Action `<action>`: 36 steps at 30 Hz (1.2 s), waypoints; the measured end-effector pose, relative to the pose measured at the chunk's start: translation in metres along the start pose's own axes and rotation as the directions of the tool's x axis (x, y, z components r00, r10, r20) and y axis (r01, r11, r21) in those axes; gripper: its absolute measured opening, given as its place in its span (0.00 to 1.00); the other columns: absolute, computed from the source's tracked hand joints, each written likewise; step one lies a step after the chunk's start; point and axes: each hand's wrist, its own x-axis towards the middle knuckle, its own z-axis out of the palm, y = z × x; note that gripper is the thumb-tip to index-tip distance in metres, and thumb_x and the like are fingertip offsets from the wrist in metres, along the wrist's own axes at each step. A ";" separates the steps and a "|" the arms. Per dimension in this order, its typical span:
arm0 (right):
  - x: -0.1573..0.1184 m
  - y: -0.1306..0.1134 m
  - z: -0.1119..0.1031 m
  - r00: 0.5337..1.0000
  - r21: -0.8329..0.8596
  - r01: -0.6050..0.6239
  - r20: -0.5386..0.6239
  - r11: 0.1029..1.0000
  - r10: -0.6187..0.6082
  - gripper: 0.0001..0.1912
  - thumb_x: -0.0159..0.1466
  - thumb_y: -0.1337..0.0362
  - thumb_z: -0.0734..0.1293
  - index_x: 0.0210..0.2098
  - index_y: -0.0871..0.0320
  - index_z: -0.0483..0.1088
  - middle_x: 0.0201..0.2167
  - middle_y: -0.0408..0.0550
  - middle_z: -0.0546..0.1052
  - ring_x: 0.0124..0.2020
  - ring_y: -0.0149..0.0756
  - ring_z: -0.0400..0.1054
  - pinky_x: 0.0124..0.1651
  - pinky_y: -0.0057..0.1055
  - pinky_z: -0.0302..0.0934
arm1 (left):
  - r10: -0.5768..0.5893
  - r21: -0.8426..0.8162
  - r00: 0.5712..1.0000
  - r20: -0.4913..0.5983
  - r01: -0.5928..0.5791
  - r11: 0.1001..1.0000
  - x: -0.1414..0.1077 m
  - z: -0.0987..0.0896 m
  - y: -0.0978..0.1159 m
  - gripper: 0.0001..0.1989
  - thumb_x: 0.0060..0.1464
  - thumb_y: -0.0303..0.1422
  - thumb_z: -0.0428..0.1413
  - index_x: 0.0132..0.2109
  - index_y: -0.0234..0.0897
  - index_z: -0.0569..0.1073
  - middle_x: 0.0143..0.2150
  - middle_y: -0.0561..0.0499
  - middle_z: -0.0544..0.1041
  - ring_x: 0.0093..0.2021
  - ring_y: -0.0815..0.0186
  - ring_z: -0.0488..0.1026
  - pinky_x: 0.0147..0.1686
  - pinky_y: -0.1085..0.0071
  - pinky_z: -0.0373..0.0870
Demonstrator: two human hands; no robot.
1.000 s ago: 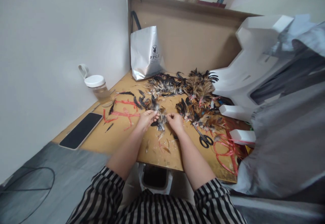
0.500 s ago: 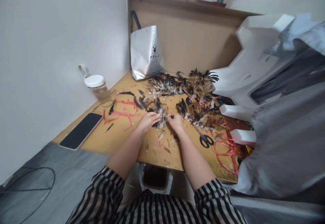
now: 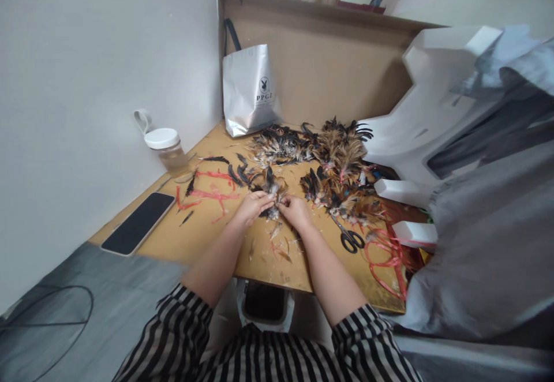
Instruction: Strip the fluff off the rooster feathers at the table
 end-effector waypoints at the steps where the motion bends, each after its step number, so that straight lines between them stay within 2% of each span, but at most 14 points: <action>1: 0.000 -0.001 0.000 1.000 -0.021 -0.004 0.004 1.000 0.004 0.09 0.51 0.59 0.62 0.24 0.56 0.71 0.22 0.44 0.73 0.23 0.31 0.62 0.26 0.25 0.48 | -0.002 -0.001 1.000 0.000 0.002 1.000 0.000 0.000 0.000 0.09 0.38 0.30 0.61 0.28 0.29 0.72 0.33 0.46 0.75 0.37 0.69 0.71 0.46 0.70 0.63; 5: 0.002 0.002 0.002 0.999 0.015 -0.048 -0.005 0.999 0.048 0.09 0.51 0.61 0.61 0.23 0.57 0.71 0.22 0.45 0.73 0.24 0.31 0.63 0.26 0.26 0.49 | -0.010 0.000 1.000 0.006 0.010 1.000 -0.001 0.001 0.001 0.09 0.38 0.30 0.61 0.30 0.29 0.73 0.34 0.45 0.75 0.39 0.68 0.71 0.47 0.69 0.62; 9: 0.008 0.011 0.004 0.994 0.284 -0.104 -0.010 0.953 0.111 0.12 0.50 0.60 0.60 0.24 0.61 0.71 0.21 0.44 0.72 0.22 0.29 0.62 0.26 0.24 0.50 | -0.013 0.001 1.000 -0.005 0.013 1.000 0.000 0.001 0.001 0.09 0.38 0.30 0.61 0.30 0.29 0.73 0.36 0.44 0.75 0.39 0.67 0.71 0.47 0.68 0.62; 12: 0.010 0.012 0.003 0.982 0.529 -0.177 0.038 0.830 0.185 0.12 0.48 0.59 0.62 0.24 0.63 0.70 0.17 0.42 0.69 0.18 0.26 0.57 0.23 0.24 0.50 | -0.009 0.007 1.000 -0.006 0.009 1.000 -0.001 0.001 0.002 0.09 0.38 0.29 0.61 0.30 0.29 0.72 0.38 0.43 0.75 0.40 0.66 0.72 0.47 0.68 0.62; 15: 0.010 0.008 -0.001 0.969 0.701 -0.229 0.098 0.675 0.227 0.12 0.47 0.58 0.64 0.24 0.62 0.69 0.13 0.39 0.65 0.15 0.24 0.53 0.20 0.23 0.47 | 0.000 -0.005 1.000 -0.008 -0.001 1.000 -0.002 0.003 0.003 0.09 0.39 0.29 0.61 0.29 0.29 0.71 0.39 0.43 0.75 0.39 0.66 0.72 0.46 0.68 0.63; 18: 0.009 0.003 -0.004 0.959 0.783 -0.260 0.139 0.565 0.248 0.12 0.45 0.59 0.66 0.24 0.62 0.68 0.13 0.39 0.64 0.14 0.23 0.52 0.19 0.22 0.46 | 0.007 -0.022 1.000 -0.008 -0.007 1.000 -0.002 0.003 0.004 0.09 0.39 0.29 0.61 0.29 0.29 0.70 0.39 0.42 0.75 0.38 0.66 0.72 0.45 0.68 0.64; 23: 0.008 -0.002 -0.007 0.949 0.839 -0.285 0.179 0.463 0.260 0.13 0.44 0.58 0.68 0.26 0.60 0.68 0.14 0.38 0.64 0.15 0.23 0.53 0.19 0.21 0.44 | 0.024 -0.076 1.000 0.010 -0.023 0.997 -0.002 0.002 0.005 0.09 0.40 0.29 0.60 0.29 0.29 0.69 0.39 0.43 0.75 0.38 0.66 0.73 0.42 0.70 0.66; 31: 0.005 -0.013 -0.011 0.961 0.846 -0.246 0.150 0.472 0.233 0.14 0.43 0.56 0.69 0.25 0.60 0.69 0.15 0.38 0.64 0.16 0.23 0.53 0.19 0.22 0.44 | 0.023 -0.157 1.000 -0.004 -0.024 0.987 -0.003 0.004 0.008 0.09 0.39 0.27 0.61 0.28 0.29 0.68 0.33 0.47 0.75 0.35 0.66 0.73 0.38 0.72 0.67; 36: 0.003 -0.014 -0.009 0.981 0.851 -0.186 0.137 0.492 0.135 0.13 0.45 0.57 0.68 0.25 0.60 0.69 0.15 0.38 0.64 0.16 0.22 0.51 0.20 0.23 0.45 | 0.033 -0.152 0.999 -0.002 -0.033 0.988 -0.002 0.004 0.008 0.08 0.40 0.27 0.60 0.29 0.29 0.69 0.29 0.48 0.74 0.33 0.69 0.73 0.35 0.75 0.67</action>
